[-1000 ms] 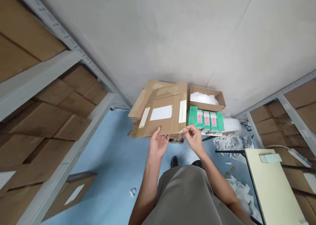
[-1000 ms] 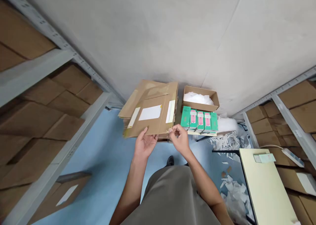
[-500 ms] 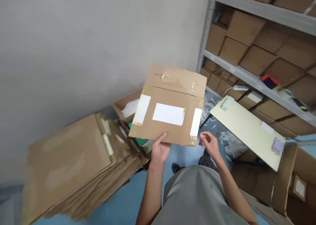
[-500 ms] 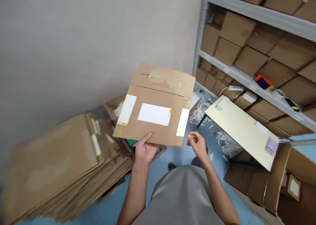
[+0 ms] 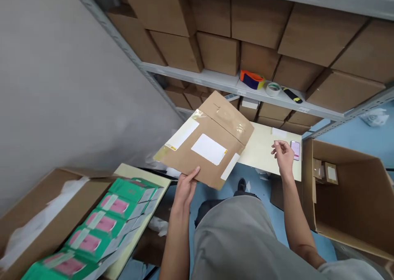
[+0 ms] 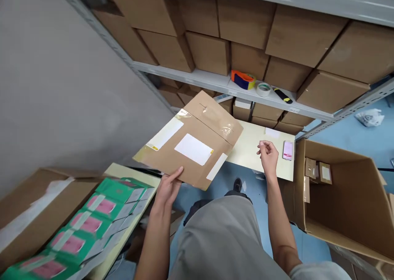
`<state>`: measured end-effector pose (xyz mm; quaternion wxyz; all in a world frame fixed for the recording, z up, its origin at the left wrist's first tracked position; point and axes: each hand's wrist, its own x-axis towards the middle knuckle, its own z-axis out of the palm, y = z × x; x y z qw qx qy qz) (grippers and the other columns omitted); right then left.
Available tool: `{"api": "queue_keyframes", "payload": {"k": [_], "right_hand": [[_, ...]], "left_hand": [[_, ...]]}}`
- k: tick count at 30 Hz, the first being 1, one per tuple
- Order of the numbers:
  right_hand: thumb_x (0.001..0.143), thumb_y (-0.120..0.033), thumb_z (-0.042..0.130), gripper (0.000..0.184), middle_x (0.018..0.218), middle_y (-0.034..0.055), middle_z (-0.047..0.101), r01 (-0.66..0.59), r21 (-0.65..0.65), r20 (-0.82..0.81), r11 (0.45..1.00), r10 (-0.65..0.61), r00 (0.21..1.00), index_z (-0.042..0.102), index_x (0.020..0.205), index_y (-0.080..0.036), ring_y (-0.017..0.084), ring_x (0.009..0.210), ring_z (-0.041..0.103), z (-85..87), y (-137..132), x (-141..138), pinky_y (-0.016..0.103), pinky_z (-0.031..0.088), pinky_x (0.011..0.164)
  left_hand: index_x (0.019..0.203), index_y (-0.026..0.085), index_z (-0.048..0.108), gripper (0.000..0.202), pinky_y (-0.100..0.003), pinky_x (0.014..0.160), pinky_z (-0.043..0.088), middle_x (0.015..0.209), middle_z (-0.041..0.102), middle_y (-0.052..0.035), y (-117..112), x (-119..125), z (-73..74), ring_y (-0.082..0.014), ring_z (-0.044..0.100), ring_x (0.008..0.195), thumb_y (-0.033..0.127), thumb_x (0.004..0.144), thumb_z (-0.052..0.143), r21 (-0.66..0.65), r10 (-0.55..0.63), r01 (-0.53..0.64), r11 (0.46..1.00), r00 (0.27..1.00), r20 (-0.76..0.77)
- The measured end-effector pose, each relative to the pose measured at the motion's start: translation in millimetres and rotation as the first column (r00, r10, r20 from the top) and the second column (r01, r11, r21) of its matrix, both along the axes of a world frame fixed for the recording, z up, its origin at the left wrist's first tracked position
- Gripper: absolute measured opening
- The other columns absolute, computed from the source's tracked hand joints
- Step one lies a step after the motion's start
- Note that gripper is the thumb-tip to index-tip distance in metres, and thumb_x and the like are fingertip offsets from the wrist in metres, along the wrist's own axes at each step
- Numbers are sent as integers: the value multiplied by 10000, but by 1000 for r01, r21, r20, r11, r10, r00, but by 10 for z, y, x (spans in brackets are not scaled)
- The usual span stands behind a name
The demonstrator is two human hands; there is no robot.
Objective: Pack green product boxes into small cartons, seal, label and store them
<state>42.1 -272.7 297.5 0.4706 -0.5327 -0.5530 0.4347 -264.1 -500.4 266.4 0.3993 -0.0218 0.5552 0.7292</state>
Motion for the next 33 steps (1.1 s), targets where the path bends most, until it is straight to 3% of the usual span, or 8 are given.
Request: {"api": "queue_keyframes", "payload": {"k": [6,9,12,16,20,25,29,33], "right_hand": [[858,-641,823,673,1285,161,826,-64,-148,66,987,74,995,738,1344,-184,163,713,743,-363,775,341,322,608,655],[782,-573,834,686,1366,155,804,-98,-251,26,963,108,994,696,1342,-201,143,672,710,-641,952,385,348,626,677],[710,-505,819,525,1135,76,830,-74,-353,-20,933,71,997,677,1129,-223,161,671,714,-846,998,441,346,624,682],[723,-475,785,417,998,37,803,58,-331,-5,942,-64,998,640,1037,-241,190,721,738,-924,916,536,375,654,750],[787,-511,736,426,1015,58,789,168,-220,113,961,-146,983,636,1104,-244,239,839,763,-972,770,493,444,678,857],[875,-493,684,637,1408,151,747,323,-166,220,932,-284,933,589,1454,-246,259,1059,758,-1116,591,255,505,679,978],[961,-479,603,775,1725,178,556,319,-232,219,919,-270,938,457,1702,-308,275,1199,749,-1093,452,94,508,692,988],[1019,-449,516,776,1819,139,479,254,-280,242,926,-187,952,416,1779,-331,302,1362,698,-984,374,-12,491,695,1005]], "left_hand": [[1096,164,864,718,-423,1107,654,1180,888,-156,704,46,-99,-380,812,1256,521,538,1144,-141,-251,239,961,964,-81],[1107,167,860,799,-482,1048,682,1184,887,-169,985,-41,-148,-416,820,1201,698,557,1090,-255,-518,472,844,840,-160],[1144,175,848,852,-551,1053,683,1244,878,-169,1304,-155,-262,-439,812,1212,840,629,981,-313,-705,633,708,664,-251],[1185,188,816,773,-561,1139,645,1319,852,-174,1798,-278,-563,-412,789,1276,835,765,869,-333,-718,642,691,554,-422],[1325,211,740,616,-579,1295,525,1430,799,-180,2287,-292,-970,-374,721,1427,658,903,757,-302,-670,612,731,561,-486],[1496,224,638,556,-549,1417,376,1647,667,-167,2621,-294,-1377,-319,558,1636,351,958,696,-286,-737,688,666,549,-395],[1595,210,598,618,-533,1453,311,1783,539,-157,2686,-450,-1473,-319,438,1723,301,985,642,-307,-785,733,608,496,-372],[1651,220,593,667,-543,1475,242,1752,584,-126,2722,-580,-1407,-334,395,1744,322,992,619,-313,-824,790,527,385,-416]]}}
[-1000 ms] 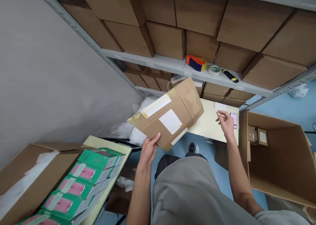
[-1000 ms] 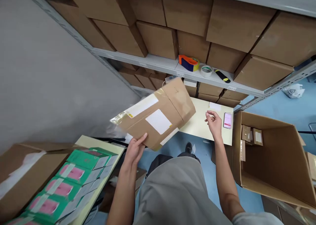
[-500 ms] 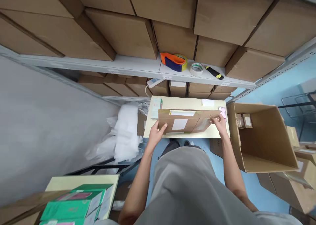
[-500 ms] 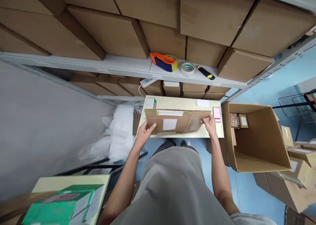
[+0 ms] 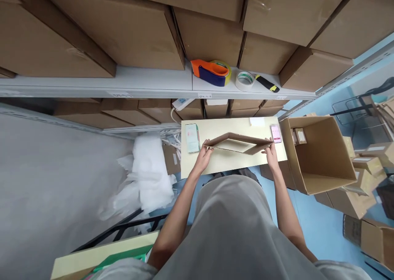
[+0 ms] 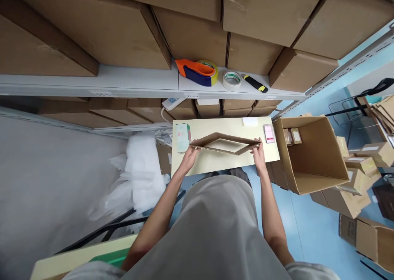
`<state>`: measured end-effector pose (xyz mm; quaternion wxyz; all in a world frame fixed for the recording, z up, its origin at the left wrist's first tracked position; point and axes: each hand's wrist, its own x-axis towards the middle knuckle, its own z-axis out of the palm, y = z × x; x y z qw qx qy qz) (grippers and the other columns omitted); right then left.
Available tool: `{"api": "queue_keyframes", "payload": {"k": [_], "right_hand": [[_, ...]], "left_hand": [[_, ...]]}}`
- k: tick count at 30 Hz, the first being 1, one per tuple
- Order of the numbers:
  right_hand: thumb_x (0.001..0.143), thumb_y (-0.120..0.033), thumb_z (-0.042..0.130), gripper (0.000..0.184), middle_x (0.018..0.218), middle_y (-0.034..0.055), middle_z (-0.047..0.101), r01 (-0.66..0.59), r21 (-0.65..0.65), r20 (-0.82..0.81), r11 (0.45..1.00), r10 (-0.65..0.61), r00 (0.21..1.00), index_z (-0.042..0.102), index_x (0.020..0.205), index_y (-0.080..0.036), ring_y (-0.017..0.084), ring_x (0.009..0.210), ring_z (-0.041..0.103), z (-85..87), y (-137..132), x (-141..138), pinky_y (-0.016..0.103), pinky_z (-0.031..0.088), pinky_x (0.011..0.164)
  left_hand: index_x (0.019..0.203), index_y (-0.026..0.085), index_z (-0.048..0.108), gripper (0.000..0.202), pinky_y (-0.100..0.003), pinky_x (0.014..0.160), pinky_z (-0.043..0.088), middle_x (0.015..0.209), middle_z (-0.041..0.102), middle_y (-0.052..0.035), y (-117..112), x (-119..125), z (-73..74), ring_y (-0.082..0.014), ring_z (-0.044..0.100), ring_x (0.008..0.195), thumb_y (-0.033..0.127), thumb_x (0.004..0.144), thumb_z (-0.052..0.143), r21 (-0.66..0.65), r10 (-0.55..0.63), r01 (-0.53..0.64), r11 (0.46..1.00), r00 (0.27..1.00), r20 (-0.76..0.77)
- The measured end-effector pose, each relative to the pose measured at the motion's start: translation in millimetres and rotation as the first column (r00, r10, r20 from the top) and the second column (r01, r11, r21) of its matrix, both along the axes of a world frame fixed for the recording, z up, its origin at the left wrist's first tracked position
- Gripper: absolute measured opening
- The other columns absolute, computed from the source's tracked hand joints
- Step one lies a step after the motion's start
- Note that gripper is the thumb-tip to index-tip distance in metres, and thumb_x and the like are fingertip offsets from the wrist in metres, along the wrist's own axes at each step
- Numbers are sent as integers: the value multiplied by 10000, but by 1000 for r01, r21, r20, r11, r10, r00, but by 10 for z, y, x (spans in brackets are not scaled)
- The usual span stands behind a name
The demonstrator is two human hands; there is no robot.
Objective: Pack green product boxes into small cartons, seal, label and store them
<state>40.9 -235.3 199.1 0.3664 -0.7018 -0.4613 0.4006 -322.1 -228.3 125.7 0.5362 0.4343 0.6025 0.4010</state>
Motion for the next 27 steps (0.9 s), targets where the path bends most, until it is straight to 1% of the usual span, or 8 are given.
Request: {"api": "queue_keyframes", "payload": {"k": [3,7,11,14,16,19,22,27], "right_hand": [[1027,-438,486,775,1844,133,465,-87,-46,-17,995,87,996,436,1789,-303,323,1429,669,48,23,-73,503,686,1035],[1035,-492,509,755,1818,159,507,-147,-95,-45,985,143,989,525,1745,-234,340,1487,638,67,136,-115,535,643,1145],[1050,-688,556,764,1739,182,596,-164,-80,-11,983,163,986,623,1655,-226,359,1469,659,80,229,-59,556,626,1172],[962,-776,701,874,1715,228,605,-176,-74,35,982,179,983,633,1623,-208,368,1359,728,100,235,-23,538,672,1078],[930,-749,744,886,1666,249,640,-184,-67,58,981,188,980,634,1606,-187,366,1284,764,121,223,-22,518,699,992],[967,-668,682,745,1491,231,754,-201,-35,130,979,203,970,689,1527,-176,340,1138,804,160,225,-42,488,704,908],[995,-551,611,557,1266,179,821,-226,3,276,974,217,936,784,1370,-177,272,864,790,200,271,-53,450,683,846],[1026,-419,530,464,1073,117,787,-293,85,404,952,235,884,836,1302,-205,215,697,704,284,409,-22,382,630,755]], "left_hand": [[1669,228,590,688,-545,1458,283,1724,623,-110,5,46,83,-333,450,1709,331,989,597,38,-64,64,997,998,6],[1672,195,587,709,-533,1426,356,1748,601,-122,-41,208,210,-329,514,1669,328,976,550,5,-90,90,996,995,44],[1649,192,627,658,-525,1429,349,1755,593,-129,-113,285,410,-331,494,1686,401,1032,533,-23,-17,18,1000,1000,26],[1560,195,710,603,-513,1404,393,1682,664,-139,-125,283,593,-330,538,1651,533,1101,515,12,76,-75,997,994,-74],[1468,192,768,593,-497,1316,505,1581,735,-155,-91,278,693,-333,654,1526,598,1097,545,54,132,-124,991,976,-173],[1346,201,826,515,-447,1081,646,1425,806,-152,10,275,782,-310,800,1191,573,1031,662,83,187,-168,982,914,-361],[1228,223,873,389,-410,940,654,1234,848,-114,112,284,822,-270,804,926,481,1003,688,101,207,-180,978,827,-523],[1129,234,902,351,-391,867,631,1064,834,-85,149,353,904,-260,774,813,461,1028,655,166,235,-168,972,755,-612]]}}
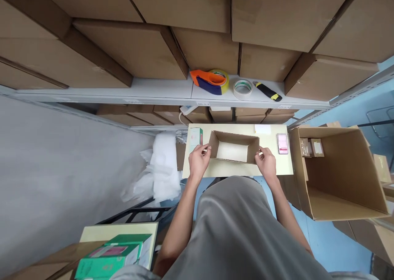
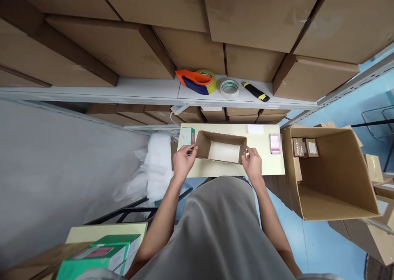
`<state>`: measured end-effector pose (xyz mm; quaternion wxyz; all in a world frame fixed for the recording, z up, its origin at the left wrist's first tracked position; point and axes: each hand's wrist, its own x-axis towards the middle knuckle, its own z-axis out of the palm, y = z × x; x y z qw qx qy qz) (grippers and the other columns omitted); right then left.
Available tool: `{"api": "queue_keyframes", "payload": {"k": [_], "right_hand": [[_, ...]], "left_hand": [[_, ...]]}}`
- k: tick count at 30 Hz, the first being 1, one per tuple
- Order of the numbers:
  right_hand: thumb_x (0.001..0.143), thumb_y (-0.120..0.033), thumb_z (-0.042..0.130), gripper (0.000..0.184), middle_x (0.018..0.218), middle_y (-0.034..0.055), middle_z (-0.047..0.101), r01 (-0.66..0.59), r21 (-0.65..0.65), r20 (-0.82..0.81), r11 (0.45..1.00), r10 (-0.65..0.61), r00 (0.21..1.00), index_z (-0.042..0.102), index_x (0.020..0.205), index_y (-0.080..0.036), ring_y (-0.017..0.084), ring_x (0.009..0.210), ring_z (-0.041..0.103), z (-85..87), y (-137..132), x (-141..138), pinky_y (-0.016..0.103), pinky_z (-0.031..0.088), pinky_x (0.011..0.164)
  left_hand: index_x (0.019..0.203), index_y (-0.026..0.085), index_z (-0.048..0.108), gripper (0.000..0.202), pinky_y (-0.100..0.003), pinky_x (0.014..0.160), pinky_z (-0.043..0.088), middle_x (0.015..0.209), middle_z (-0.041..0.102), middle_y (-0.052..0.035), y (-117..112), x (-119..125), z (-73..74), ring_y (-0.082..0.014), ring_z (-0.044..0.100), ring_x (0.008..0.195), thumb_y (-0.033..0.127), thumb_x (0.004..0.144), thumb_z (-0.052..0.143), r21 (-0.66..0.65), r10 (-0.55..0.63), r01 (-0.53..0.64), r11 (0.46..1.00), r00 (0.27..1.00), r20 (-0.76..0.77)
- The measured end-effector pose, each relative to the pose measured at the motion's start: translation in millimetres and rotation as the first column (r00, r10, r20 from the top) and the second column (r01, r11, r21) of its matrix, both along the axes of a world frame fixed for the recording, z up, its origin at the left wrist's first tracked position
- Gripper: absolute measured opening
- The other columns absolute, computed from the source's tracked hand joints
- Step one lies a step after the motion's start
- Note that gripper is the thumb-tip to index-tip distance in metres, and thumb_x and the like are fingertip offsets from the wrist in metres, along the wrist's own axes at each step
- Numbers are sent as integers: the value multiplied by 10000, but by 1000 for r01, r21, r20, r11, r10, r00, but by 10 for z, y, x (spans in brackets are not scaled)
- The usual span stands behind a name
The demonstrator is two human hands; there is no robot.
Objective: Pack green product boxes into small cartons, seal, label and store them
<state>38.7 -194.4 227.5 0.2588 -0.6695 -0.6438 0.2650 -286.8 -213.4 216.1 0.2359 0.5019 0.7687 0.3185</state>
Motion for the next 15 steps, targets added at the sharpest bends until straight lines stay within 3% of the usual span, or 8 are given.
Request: {"api": "queue_keyframes", "payload": {"k": [5,10,12,15], "right_hand": [[1054,-397,527,473,1111,113,760,-66,24,51,998,64,997,817,1380,-214,207,686,679,48,145,17,373,619,745],[1068,-388,518,487,1157,132,742,-134,-42,106,990,138,985,806,1416,-205,230,720,708,-43,263,-62,406,637,776],[1092,-425,522,498,1225,156,743,-175,-83,102,981,183,978,795,1443,-203,274,824,759,-89,282,-89,447,662,829],[1104,-533,601,495,1377,181,746,-282,-112,48,953,289,956,802,1437,-227,369,1183,780,-132,262,-83,518,671,1024]], "left_hand": [[1205,241,896,361,-358,821,612,1087,818,-84,-65,155,66,-244,760,805,458,1054,649,26,-48,49,998,998,-47],[1296,225,869,387,-374,811,620,1139,804,-96,-64,295,17,-239,753,767,438,1071,639,-18,-73,72,997,997,-17],[1335,236,850,393,-379,839,636,1194,809,-100,-56,331,-4,-245,770,809,448,1084,635,-19,-100,100,995,995,23],[1380,248,822,407,-395,955,659,1338,812,-107,-53,374,-21,-279,813,1009,475,1109,619,-8,-222,224,975,970,98]]}}
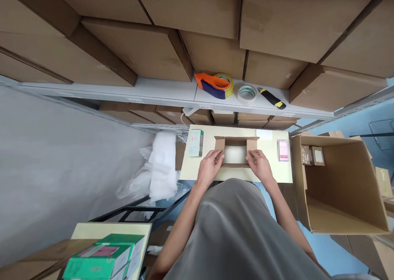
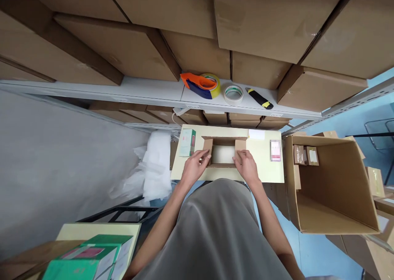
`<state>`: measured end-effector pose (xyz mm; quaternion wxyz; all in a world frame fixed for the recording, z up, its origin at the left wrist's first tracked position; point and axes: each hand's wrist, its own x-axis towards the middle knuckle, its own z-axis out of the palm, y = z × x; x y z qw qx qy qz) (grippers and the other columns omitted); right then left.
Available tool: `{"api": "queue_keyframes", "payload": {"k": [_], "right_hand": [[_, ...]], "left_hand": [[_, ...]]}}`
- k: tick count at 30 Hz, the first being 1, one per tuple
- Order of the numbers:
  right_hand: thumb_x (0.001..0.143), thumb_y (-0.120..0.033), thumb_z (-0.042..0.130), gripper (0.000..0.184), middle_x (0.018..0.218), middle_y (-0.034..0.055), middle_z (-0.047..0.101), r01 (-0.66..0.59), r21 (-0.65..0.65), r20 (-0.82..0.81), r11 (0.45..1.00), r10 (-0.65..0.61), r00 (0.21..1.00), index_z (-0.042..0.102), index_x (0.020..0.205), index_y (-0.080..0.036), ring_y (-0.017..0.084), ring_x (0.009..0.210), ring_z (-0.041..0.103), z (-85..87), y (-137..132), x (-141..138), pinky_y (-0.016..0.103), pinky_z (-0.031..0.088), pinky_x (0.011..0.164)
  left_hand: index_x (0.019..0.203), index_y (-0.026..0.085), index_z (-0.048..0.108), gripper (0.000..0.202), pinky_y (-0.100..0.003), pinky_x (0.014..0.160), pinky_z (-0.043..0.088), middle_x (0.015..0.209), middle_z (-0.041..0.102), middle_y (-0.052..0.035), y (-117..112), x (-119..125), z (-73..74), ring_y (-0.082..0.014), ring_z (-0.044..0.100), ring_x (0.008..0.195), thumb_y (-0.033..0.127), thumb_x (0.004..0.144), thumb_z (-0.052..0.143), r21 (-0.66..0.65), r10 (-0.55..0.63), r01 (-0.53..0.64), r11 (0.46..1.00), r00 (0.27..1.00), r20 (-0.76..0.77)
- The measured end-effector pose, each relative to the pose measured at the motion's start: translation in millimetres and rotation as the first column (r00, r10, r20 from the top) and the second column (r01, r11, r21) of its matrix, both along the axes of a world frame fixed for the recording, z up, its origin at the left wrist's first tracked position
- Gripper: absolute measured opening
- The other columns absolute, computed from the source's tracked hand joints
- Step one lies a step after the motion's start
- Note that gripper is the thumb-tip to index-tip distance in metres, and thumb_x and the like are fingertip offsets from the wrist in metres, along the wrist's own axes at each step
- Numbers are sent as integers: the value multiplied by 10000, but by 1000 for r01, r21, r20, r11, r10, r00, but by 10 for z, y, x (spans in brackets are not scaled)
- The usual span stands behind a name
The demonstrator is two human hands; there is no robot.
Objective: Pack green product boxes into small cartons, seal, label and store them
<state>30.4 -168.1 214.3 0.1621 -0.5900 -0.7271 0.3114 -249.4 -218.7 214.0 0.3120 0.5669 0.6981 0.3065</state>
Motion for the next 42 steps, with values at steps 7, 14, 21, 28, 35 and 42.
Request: {"api": "queue_keyframes", "payload": {"k": [7,14,21,28,35,42], "right_hand": [[992,-724,787,664,1552,135,742,-202,-83,-113,976,192,975,777,1479,-273,402,1476,659,-21,-54,200,610,560,1264],[1061,-612,691,477,1227,172,802,29,46,-13,999,-28,1000,780,1351,-244,401,1184,738,-265,135,165,608,640,1069],[1044,-490,682,872,1696,252,505,145,151,49,978,-154,987,347,1808,-233,434,1467,629,-304,151,56,610,639,1112],[1106,-529,621,446,1627,234,607,39,173,56,984,-49,997,760,1409,-233,441,1476,612,-341,119,121,681,579,1187],[1141,-649,511,491,1423,192,730,160,152,-54,975,-154,987,792,1213,-253,373,1336,704,-487,90,91,577,629,1109],[980,-768,644,565,1240,152,735,355,-43,-301,934,-351,887,671,1200,-248,323,1195,732,-647,327,1,505,660,1018]], "left_hand": [[1375,264,807,443,-458,1163,609,1427,807,-113,41,16,-58,-342,771,1313,544,1149,550,2,-36,36,999,999,11],[1633,214,613,640,-494,1133,614,1445,754,-179,270,-55,-170,-373,749,1313,579,1107,620,25,73,-73,997,997,15],[1538,271,694,502,-506,1307,511,1610,599,-164,385,-116,-116,-365,609,1526,493,1088,678,176,11,-17,984,999,32],[1074,270,815,248,-487,1200,590,1401,738,-127,232,-146,-289,-330,736,1322,376,1097,592,96,30,-31,995,1000,8],[1091,285,842,218,-492,1167,618,1365,761,-112,158,12,-441,-317,749,1309,367,1079,640,103,219,-226,969,973,71],[994,238,808,403,-476,1016,678,1228,760,-127,297,-49,-702,-308,770,1177,638,946,808,-28,343,-352,935,886,313]]}}
